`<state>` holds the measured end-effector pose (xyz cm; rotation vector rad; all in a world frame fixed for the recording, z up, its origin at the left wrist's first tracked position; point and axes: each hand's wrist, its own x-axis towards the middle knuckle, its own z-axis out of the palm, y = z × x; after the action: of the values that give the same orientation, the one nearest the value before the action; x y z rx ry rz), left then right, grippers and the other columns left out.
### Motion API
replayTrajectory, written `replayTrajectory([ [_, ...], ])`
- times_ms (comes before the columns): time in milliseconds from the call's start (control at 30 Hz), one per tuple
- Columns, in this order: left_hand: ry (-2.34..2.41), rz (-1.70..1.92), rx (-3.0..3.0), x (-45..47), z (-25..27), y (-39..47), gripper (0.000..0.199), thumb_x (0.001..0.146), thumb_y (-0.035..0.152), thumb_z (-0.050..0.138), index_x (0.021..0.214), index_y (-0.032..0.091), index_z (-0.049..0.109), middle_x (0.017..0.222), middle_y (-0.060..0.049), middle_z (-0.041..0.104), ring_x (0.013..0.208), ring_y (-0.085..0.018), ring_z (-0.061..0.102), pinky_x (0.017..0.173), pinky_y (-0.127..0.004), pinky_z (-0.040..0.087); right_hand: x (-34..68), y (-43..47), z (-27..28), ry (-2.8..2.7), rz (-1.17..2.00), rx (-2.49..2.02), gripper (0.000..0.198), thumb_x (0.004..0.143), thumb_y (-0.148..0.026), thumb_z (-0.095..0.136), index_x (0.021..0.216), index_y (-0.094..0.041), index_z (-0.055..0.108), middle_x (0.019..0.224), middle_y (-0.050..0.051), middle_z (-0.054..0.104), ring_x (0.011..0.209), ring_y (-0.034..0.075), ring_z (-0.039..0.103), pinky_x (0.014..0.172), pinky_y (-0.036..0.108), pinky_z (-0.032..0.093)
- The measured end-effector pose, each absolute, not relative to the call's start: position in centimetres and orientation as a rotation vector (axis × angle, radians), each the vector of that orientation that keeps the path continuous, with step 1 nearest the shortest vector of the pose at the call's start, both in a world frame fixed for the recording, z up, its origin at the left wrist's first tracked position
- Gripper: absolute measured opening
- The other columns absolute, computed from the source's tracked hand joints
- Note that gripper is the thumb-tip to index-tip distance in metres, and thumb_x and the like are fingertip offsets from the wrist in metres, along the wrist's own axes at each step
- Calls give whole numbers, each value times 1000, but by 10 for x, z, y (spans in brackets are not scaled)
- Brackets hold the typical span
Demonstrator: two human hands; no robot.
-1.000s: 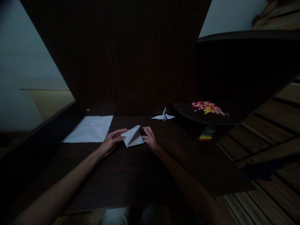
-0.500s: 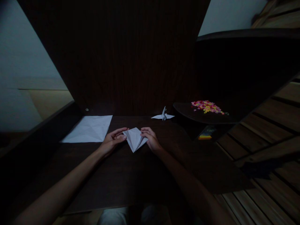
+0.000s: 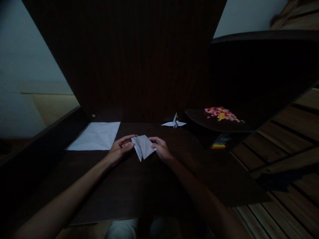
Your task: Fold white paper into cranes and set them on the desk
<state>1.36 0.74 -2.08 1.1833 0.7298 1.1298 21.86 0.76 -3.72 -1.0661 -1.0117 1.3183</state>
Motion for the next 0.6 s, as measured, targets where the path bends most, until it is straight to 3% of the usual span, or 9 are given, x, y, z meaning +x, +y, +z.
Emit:
replayTrajectory([
  [133, 774, 1143, 1192, 13, -21, 9, 46, 64, 25, 74, 108, 17, 64, 116, -10, 64, 98, -22, 62, 90, -34, 44, 219, 7, -35, -979, 1417, -1075, 31, 51, -13, 56, 77, -19, 71, 82, 4, 69, 80, 21, 58, 69, 31, 44],
  [400, 1066, 1227, 1343, 12, -22, 11, 30, 69, 31, 68, 95, 16, 69, 94, -6, 70, 89, -22, 61, 84, -34, 44, 219, 2, -29, -903, 1466, -909, 32, 52, -14, 48, 71, -15, 74, 107, 9, 68, 111, 31, 52, 89, 42, 44],
  [600, 1141, 1251, 1340, 12, -22, 12, 29, 68, 35, 70, 91, 17, 70, 88, -5, 70, 84, -21, 60, 80, -31, 44, 218, -2, -26, -987, 1478, -795, 35, 56, -14, 48, 80, -16, 74, 112, 8, 66, 111, 30, 55, 94, 46, 43],
])
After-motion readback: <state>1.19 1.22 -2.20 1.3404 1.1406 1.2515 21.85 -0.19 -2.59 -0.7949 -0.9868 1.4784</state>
